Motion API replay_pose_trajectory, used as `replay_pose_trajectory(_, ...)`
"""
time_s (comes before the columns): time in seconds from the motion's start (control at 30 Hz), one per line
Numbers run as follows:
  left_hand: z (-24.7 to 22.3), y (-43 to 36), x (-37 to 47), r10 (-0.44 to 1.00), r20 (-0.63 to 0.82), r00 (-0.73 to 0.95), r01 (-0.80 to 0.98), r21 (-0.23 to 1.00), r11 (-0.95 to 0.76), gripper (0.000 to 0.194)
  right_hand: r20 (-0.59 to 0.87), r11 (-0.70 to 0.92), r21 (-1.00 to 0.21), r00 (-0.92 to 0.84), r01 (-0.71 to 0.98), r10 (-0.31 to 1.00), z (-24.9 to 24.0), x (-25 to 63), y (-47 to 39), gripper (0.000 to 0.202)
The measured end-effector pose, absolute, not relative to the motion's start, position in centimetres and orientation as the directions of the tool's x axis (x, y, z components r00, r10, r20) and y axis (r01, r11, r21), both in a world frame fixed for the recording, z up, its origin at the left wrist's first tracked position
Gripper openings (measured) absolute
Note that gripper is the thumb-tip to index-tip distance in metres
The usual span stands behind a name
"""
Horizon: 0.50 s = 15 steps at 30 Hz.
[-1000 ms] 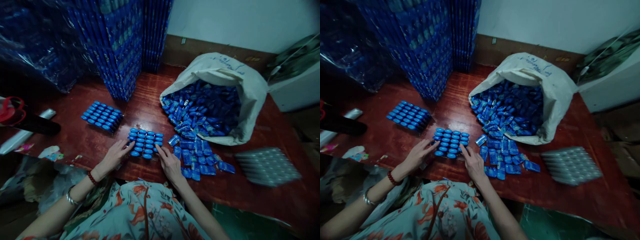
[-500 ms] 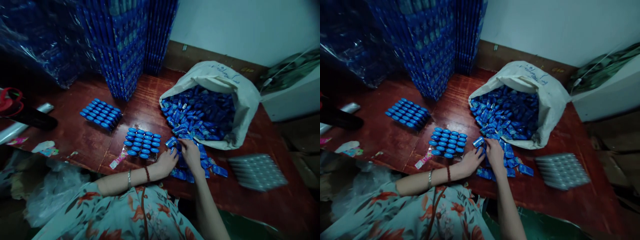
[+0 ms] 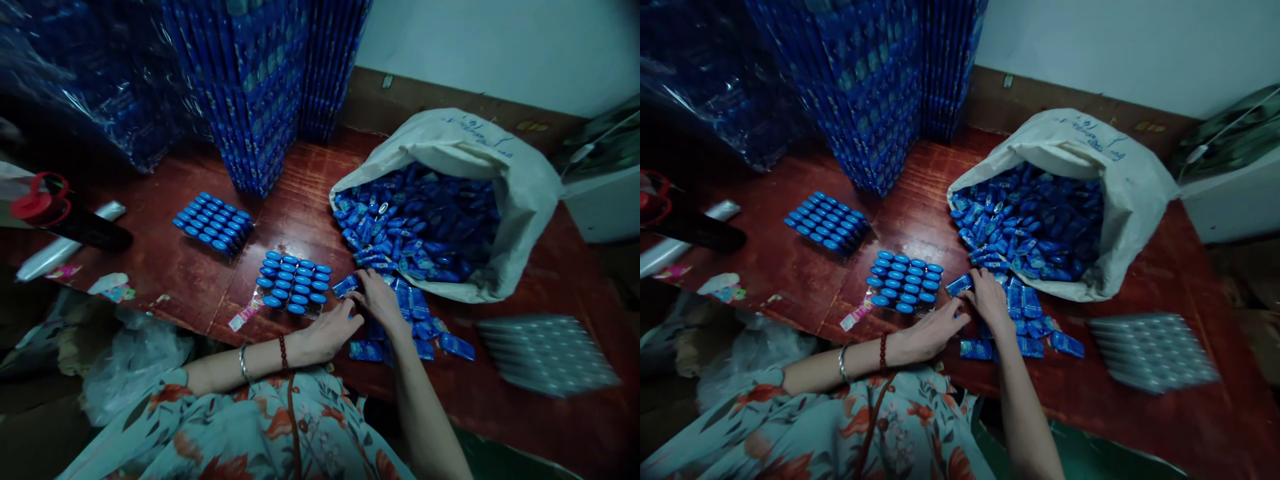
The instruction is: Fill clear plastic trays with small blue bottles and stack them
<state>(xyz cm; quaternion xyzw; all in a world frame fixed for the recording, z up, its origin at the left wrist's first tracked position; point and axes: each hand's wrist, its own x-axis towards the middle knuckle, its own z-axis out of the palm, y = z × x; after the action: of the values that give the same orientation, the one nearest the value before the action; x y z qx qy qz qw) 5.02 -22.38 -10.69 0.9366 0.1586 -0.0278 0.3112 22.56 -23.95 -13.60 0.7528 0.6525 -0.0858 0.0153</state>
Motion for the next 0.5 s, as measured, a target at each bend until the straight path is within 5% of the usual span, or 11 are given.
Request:
replay_pose_trajectory(0.1,-8.9,-22.0,1.8,0.294,0.01,0.956,0.2,0.712,-0.673,0.038,-0.091,-0.14,-0.113,0.13,0.984,0.987,-13.9,22.5,-24.6,0.028)
replay_pose_trajectory(0.2,-7.5,-21.4,-2.1,0.525,0.137,0.84,0.132,0.887,-0.443,0.029,-0.039,-0.14,-0.167,0.135,0.976,0.99,-14.1,22.1,-25.2,0.037)
replay_pose_trajectory(0.33,-7.5,-19.7,-6.8,0.946,-0.029,0.323,0.174,0.984,-0.029,0.021,-0.047,-0.118,-0.185,0.111,0.976,0.993,-14.7,21.6,-25.3,0.035)
replay_pose_trajectory(0.5,-9.1,-18.2,-10.4,0.985,-0.145,-0.091,0.128,0.98,0.156,0.037,-0.043,-0.135,-0.385,0.128,0.913,0.991,-14.7,21.9,-25.5,0.029)
